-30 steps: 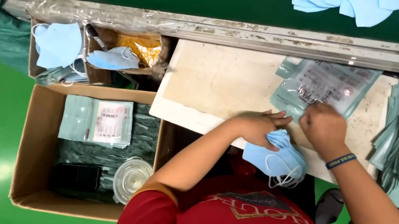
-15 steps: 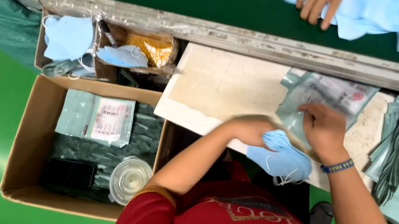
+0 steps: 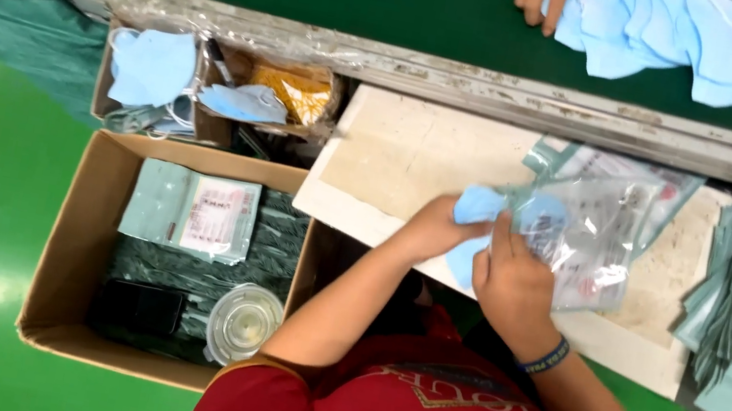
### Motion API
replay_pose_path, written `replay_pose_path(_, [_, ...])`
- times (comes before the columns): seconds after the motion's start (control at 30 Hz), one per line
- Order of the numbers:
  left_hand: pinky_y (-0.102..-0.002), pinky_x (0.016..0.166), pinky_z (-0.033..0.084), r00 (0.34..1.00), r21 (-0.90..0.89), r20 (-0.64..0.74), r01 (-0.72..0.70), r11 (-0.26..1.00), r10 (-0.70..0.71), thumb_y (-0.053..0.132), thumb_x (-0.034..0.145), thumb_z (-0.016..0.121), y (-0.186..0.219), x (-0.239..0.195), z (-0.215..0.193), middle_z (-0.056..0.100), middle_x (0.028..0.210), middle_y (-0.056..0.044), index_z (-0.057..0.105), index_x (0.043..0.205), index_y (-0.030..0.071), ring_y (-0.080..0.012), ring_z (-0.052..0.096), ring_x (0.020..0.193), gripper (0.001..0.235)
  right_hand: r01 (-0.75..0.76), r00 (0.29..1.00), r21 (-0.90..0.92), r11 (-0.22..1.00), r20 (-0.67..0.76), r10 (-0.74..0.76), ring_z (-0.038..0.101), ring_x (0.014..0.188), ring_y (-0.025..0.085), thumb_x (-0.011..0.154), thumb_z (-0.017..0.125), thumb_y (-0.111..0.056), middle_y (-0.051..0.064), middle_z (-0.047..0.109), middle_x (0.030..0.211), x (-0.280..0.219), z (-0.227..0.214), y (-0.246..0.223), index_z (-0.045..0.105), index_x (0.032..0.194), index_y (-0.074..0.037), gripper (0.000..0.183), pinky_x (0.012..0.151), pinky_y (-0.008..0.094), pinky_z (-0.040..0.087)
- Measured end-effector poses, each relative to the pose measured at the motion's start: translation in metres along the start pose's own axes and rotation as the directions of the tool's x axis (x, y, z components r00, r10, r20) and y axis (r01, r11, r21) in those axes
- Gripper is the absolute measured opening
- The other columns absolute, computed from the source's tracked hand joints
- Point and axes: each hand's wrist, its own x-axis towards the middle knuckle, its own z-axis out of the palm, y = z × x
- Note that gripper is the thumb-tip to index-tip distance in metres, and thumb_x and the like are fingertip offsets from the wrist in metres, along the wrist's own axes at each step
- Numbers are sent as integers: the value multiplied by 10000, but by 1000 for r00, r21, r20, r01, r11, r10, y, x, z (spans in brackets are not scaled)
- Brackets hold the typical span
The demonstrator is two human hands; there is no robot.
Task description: Packing face masks into plastic bags and boxes.
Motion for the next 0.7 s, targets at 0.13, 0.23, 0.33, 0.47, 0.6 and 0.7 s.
replay_pose_path(0.13, [-313,964,553,984,-424,177,55,904,24,70,918,734,-11,-10,3,711,1185,-59,646,1272,10,-140,674,1087,370,-147,986,284,948,-31,162,663,618,261,918,681,-32,202,699,897,-10,-1,13,611,1407,5,495,609,359,555])
replay_pose_path(0.23, [-348,950,570,967,-398,252,77,914,28,65,954,745,-24,-6,1,724,1159,-108,668,1256,-44,-179,690,1057,330,23,1000,266,964,-7,-22,598,537,261,840,704,-1,154,616,710,-9,-23,-6,582,1388,62,565,555,393,511])
replay_pose_path(0.33, [-355,923,568,996,-308,76,-27,951,53,71,949,742,-32,8,21,720,1167,-132,650,1273,-65,-195,694,1042,363,3,998,312,950,-68,19,607,556,260,867,663,23,150,638,759,-9,-9,6,613,1382,26,518,540,389,498])
replay_pose_path(0.47, [-368,915,584,1000,-652,11,21,758,-19,89,956,689,-45,6,41,708,1185,-140,617,1296,-35,-204,707,1011,369,163,985,215,963,-90,-147,622,629,289,858,652,-20,164,623,797,-15,-15,-1,581,1382,87,539,601,392,532])
replay_pose_path(0.6, [-355,1003,554,943,-756,331,275,594,-15,109,1025,646,-38,-6,47,664,1261,-114,571,1359,-7,-202,664,1156,362,-115,991,433,894,-7,131,643,680,264,909,659,-26,145,648,836,-45,7,22,660,1209,-30,300,625,375,517])
replay_pose_path(0.7, [-392,926,556,917,-651,400,293,700,-12,136,1057,619,-53,-10,55,664,1240,-153,573,1374,-41,-255,657,1110,366,53,982,544,837,123,-143,666,780,265,906,704,-61,118,658,889,-44,-29,-12,706,1176,-59,270,711,379,548])
